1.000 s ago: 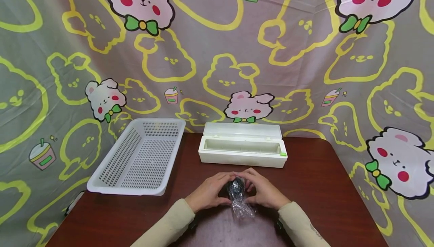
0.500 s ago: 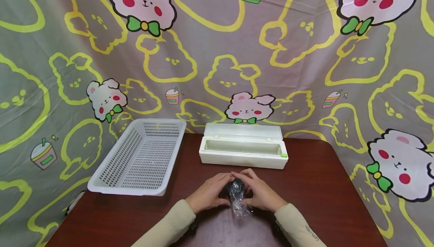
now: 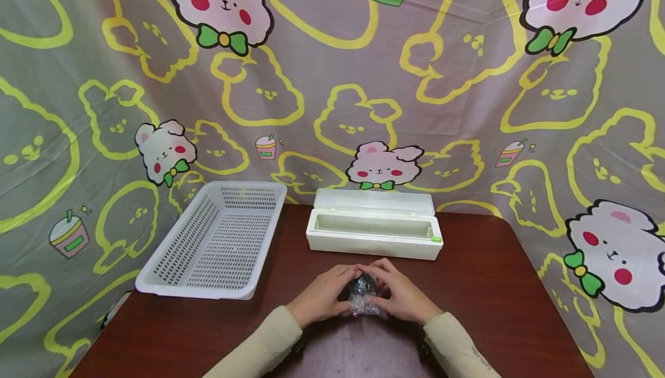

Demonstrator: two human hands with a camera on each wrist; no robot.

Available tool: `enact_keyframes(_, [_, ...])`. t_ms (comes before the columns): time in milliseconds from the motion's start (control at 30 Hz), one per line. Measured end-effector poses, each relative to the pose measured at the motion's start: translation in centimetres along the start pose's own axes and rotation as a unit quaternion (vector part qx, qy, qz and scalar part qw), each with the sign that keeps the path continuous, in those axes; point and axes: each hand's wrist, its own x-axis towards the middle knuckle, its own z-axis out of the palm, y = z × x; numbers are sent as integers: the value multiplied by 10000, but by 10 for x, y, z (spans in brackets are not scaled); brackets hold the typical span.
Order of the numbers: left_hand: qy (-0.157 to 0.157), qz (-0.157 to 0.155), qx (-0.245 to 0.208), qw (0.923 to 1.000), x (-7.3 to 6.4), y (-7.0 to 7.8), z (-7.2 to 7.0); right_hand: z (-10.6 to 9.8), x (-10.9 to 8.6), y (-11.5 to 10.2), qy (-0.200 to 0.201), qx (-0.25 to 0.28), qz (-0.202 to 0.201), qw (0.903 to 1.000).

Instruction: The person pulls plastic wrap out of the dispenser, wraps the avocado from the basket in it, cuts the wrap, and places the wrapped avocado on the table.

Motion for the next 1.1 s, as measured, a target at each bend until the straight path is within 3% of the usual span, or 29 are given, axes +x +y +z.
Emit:
enact_keyframes(200, [-99, -204, -312, 9993, -1, 0, -2, -5, -3, 1, -175, 476, -32, 9987])
enact_keyframes(433, [-74, -223, -507, 9984, -2, 0, -3, -6, -4, 5, -399, 944, -264, 9944])
enact_keyframes(800, [65, -306, -1001, 9945, -2, -2, -2, 1, 1, 0, 30, 395, 251, 9989])
enact_keyframes(1100, [48, -544, -1327, 9897, -2, -3, -2, 2, 2, -3, 48, 159, 511, 9986])
